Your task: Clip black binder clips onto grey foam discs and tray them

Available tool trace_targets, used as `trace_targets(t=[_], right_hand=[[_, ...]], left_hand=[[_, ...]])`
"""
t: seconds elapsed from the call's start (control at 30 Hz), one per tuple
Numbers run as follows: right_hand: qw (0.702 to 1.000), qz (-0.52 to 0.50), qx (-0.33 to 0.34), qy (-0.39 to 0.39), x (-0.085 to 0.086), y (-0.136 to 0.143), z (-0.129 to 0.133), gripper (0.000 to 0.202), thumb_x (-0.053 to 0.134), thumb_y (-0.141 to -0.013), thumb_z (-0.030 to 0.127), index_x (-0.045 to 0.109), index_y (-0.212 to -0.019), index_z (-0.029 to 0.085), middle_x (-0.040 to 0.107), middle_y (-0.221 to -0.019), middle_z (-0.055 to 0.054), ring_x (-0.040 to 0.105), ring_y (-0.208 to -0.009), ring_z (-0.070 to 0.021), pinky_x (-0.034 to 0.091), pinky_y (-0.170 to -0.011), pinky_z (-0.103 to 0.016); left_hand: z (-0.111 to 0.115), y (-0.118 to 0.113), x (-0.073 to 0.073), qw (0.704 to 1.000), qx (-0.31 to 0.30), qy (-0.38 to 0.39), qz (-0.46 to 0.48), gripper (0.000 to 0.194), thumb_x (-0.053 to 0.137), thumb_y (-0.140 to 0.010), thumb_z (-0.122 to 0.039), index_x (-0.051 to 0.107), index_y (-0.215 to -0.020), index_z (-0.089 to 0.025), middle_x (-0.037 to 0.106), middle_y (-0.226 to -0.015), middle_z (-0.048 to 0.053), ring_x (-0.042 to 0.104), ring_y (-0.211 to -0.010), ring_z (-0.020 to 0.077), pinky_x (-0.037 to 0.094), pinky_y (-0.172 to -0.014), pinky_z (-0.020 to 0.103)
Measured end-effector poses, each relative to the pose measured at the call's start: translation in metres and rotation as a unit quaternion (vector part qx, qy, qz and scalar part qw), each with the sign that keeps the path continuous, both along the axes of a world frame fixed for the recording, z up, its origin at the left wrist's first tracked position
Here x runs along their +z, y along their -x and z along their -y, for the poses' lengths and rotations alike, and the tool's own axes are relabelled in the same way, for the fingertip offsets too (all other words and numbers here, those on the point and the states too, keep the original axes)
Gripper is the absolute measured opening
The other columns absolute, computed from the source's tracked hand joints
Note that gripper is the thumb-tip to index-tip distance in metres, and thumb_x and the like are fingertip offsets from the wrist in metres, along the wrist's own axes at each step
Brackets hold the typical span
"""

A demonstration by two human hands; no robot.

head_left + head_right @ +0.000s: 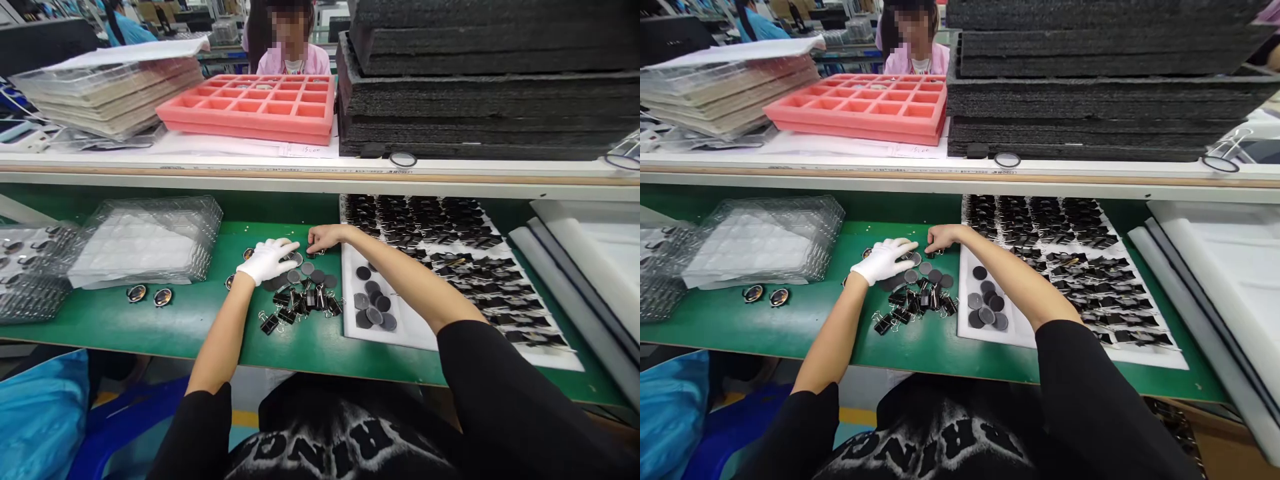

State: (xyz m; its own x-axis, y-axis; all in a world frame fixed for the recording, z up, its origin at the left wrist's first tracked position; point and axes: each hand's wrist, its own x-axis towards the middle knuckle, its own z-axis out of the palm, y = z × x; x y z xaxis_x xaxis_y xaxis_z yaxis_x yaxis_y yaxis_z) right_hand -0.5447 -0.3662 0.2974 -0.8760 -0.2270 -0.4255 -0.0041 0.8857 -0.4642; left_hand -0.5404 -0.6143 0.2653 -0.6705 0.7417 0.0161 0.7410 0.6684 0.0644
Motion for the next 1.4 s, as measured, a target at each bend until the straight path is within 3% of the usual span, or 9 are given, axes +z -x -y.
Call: trace_targets(t=[0.07, 0.23, 0.4, 0.57, 0.73, 1.07, 1.2, 1.3, 1.4], right_hand=[[1.000, -0.007, 0.006, -0.010, 0.001, 0.007, 0.000, 0.035, 0.088, -0.077, 0.041, 0.071, -0.101, 0.023, 0.078, -0.088, -0.003, 0.071, -0.079, -0.0201, 0.054, -0.073, -0.030], [0.999, -0.044, 0.004, -0.019, -0.003, 0.013, 0.007, 0.045, 0.074, -0.089, 0.055, 0.067, -0.119, 0.022, 0.077, -0.108, -0.011, 0.072, -0.099, -0.0273, 0.055, -0.089, -0.038], [0.955, -0.216, -0.204, -0.025, -0.022, 0.010, 0.038, 0.064, 0.020, -0.107, 0.061, 0.061, -0.135, 0.021, 0.062, -0.140, -0.022, 0.052, -0.138, -0.0417, 0.038, -0.112, -0.064], [0.942, -0.216, -0.254, -0.046, -0.046, 0.004, 0.044, 0.062, 0.017, -0.108, 0.057, 0.052, -0.145, 0.021, 0.044, -0.158, -0.021, 0.030, -0.154, -0.0387, 0.025, -0.121, -0.065], [0.923, -0.219, -0.315, -0.023, -0.059, 0.005, 0.031, 0.058, 0.011, -0.109, 0.049, 0.050, -0.143, 0.025, 0.044, -0.155, -0.017, 0.031, -0.154, -0.0324, 0.025, -0.123, -0.059], [0.920, -0.242, -0.307, 0.009, -0.068, 0.008, 0.027, 0.058, 0.011, -0.110, 0.050, 0.053, -0.140, 0.023, 0.046, -0.153, -0.018, 0.031, -0.152, -0.0355, 0.023, -0.122, -0.063], [0.914, -0.258, -0.313, -0.012, -0.058, 0.008, 0.034, 0.054, 0.019, -0.111, 0.047, 0.056, -0.138, 0.018, 0.050, -0.151, -0.021, 0.038, -0.148, -0.0382, 0.030, -0.119, -0.064], [0.914, -0.293, -0.279, -0.006, -0.033, -0.002, 0.039, 0.054, 0.020, -0.112, 0.047, 0.063, -0.127, 0.018, 0.060, -0.138, -0.019, 0.052, -0.135, -0.0366, 0.039, -0.113, -0.062], [0.930, -0.310, -0.189, 0.058, -0.004, -0.029, 0.046, 0.055, 0.019, -0.113, 0.053, 0.066, -0.114, 0.024, 0.069, -0.120, -0.009, 0.063, -0.118, -0.0299, 0.049, -0.107, -0.053]], left_hand=[[0.004, 0.004, -0.002, 0.999, -0.026, 0.012, 0.028, 0.057, 0.055, -0.100, -0.053, 0.054, -0.155, -0.037, 0.060, -0.152, 0.007, 0.057, -0.129, 0.0337, 0.042, -0.100, 0.045], [-0.004, 0.005, -0.009, 0.999, 0.031, 0.018, -0.015, 0.050, 0.058, -0.100, -0.051, 0.064, -0.141, -0.024, 0.067, -0.134, 0.015, 0.061, -0.119, 0.0351, 0.043, -0.094, 0.045], [-0.010, 0.003, -0.013, 0.999, 0.052, -0.001, -0.017, 0.049, 0.061, -0.099, -0.056, 0.066, -0.134, -0.022, 0.066, -0.128, 0.016, 0.060, -0.117, 0.0358, 0.042, -0.091, 0.045], [-0.010, 0.003, -0.016, 0.999, 0.032, -0.007, -0.002, 0.050, 0.061, -0.099, -0.057, 0.065, -0.133, -0.021, 0.067, -0.131, 0.015, 0.060, -0.119, 0.0344, 0.041, -0.093, 0.044], [-0.017, 0.003, -0.022, 0.999, 0.020, -0.031, 0.000, 0.053, 0.062, -0.098, -0.059, 0.065, -0.134, -0.020, 0.067, -0.130, 0.015, 0.061, -0.119, 0.0331, 0.041, -0.092, 0.042], [-0.031, 0.007, -0.024, 0.999, 0.009, -0.045, 0.004, 0.053, 0.065, -0.097, -0.059, 0.065, -0.135, -0.022, 0.068, -0.133, 0.014, 0.062, -0.120, 0.0331, 0.042, -0.093, 0.041], [-0.029, 0.008, -0.026, 0.998, 0.002, -0.058, 0.007, 0.054, 0.062, -0.098, -0.060, 0.066, -0.136, -0.023, 0.068, -0.132, 0.014, 0.062, -0.121, 0.0338, 0.045, -0.097, 0.042], [-0.024, 0.011, -0.021, 0.996, 0.002, -0.090, 0.006, 0.052, 0.061, -0.098, -0.059, 0.067, -0.134, -0.021, 0.069, -0.131, 0.015, 0.062, -0.125, 0.0345, 0.047, -0.103, 0.044], [-0.013, 0.016, -0.009, 0.987, 0.002, -0.156, 0.023, 0.050, 0.056, -0.098, -0.057, 0.068, -0.131, -0.021, 0.071, -0.129, 0.012, 0.065, -0.124, 0.0343, 0.050, -0.107, 0.047]])
